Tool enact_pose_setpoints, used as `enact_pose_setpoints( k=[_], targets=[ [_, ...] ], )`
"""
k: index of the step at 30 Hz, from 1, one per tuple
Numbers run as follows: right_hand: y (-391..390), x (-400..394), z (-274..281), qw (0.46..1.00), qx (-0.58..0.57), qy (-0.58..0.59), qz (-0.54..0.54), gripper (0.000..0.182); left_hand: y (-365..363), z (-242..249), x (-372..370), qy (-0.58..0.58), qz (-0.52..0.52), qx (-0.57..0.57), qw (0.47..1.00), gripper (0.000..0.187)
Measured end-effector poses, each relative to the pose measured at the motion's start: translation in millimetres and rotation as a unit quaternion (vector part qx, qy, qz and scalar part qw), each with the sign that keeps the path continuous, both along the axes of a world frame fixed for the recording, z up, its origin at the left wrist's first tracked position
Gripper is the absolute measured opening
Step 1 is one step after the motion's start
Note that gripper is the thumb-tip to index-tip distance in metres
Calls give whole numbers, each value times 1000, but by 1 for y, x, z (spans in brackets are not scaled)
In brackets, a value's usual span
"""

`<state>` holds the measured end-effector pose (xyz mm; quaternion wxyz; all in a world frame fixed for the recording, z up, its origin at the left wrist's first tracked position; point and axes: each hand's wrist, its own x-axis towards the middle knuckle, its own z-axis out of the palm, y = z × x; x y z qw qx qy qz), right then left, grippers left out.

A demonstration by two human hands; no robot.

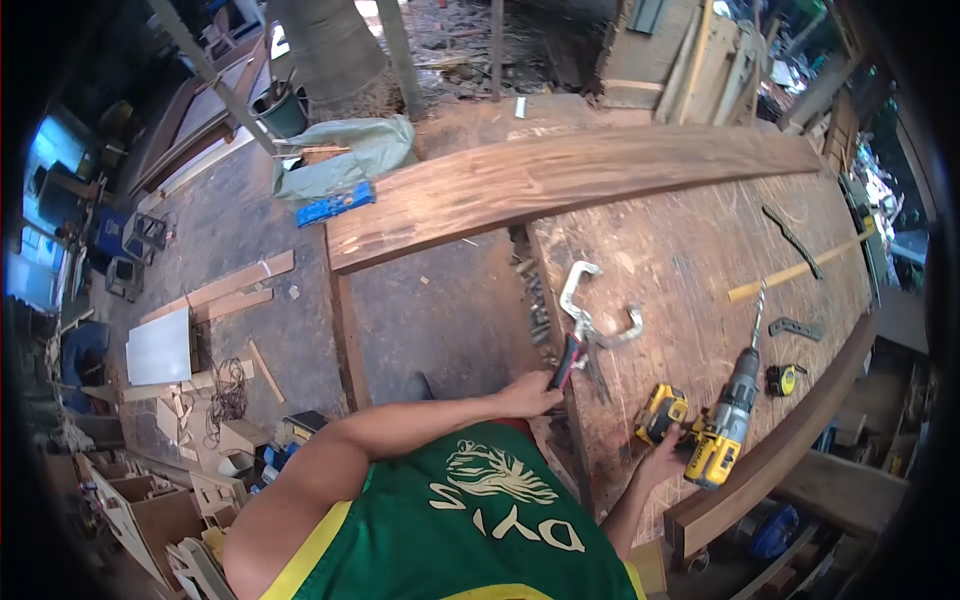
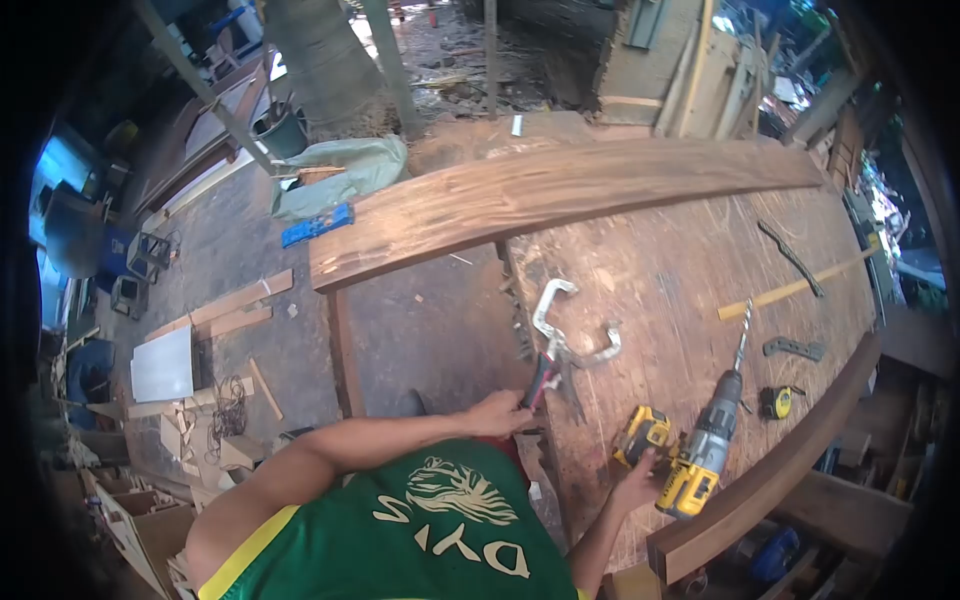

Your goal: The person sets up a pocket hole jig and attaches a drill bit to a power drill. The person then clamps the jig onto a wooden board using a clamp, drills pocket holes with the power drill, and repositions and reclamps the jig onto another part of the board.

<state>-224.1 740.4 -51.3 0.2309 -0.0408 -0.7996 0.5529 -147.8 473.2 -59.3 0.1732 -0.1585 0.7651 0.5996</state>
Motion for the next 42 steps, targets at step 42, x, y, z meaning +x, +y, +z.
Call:
enact_pose_setpoints(
  k=[42],
  targets=[
    [-380, 130, -4, 616, 379, -431, 539, 66, -473, 17, 157, 71, 400, 4, 914, 36]
  ],
)
